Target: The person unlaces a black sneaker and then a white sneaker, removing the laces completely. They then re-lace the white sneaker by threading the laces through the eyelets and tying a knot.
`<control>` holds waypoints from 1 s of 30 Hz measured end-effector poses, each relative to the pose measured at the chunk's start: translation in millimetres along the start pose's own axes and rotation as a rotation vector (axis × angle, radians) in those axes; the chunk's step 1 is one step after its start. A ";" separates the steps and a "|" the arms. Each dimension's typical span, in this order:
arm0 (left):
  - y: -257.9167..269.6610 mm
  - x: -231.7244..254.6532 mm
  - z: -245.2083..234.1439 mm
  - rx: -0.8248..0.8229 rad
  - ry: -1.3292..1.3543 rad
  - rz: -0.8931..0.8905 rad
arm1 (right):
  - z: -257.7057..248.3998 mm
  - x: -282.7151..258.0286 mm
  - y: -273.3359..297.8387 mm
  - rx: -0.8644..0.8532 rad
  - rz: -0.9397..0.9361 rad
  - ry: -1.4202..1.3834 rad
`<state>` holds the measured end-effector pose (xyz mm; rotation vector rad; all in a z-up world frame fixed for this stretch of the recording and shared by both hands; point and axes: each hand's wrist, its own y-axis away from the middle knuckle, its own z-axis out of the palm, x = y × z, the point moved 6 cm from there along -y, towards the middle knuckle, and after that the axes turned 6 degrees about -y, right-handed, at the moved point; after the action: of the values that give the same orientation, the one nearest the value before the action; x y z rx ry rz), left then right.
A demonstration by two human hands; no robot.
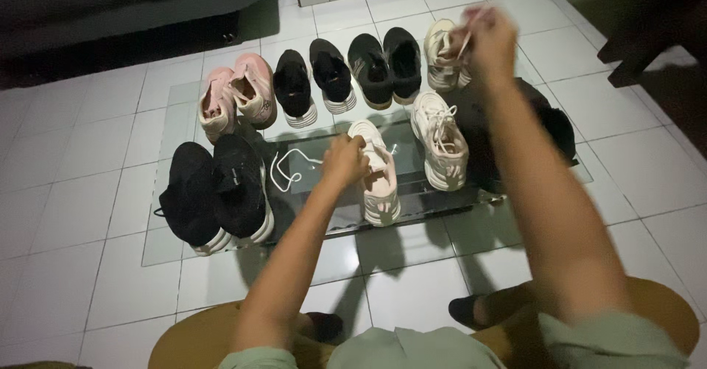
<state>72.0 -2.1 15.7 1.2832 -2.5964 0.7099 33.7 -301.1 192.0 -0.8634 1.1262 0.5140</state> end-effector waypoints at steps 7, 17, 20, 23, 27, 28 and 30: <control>-10.7 -71.6 80.7 0.093 0.571 -0.184 | -21.4 -76.5 -40.0 0.108 -0.236 0.086; 25.3 -85.6 49.3 -0.037 -0.061 -0.122 | -40.3 6.8 -16.8 -0.051 0.037 0.224; -24.5 -62.9 14.2 0.044 0.256 -0.226 | -28.5 37.4 -1.4 -0.143 0.079 0.159; -87.6 -2.6 -22.2 0.224 0.774 -0.146 | -19.8 51.8 0.6 -0.192 0.127 0.082; -146.2 74.5 -44.0 0.170 1.300 -0.039 | -21.9 47.2 -1.6 -0.165 0.066 -0.032; -154.7 86.9 -43.2 0.135 1.378 -0.035 | -25.6 43.3 -2.1 -0.153 0.061 -0.054; -162.4 98.2 -39.2 0.065 1.367 0.043 | -35.5 35.2 -2.4 -0.127 0.051 -0.096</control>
<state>135.7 -137.1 139.4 0.3896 -1.4501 1.1218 28.6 -333.4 154.0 -0.9118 1.0380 0.6676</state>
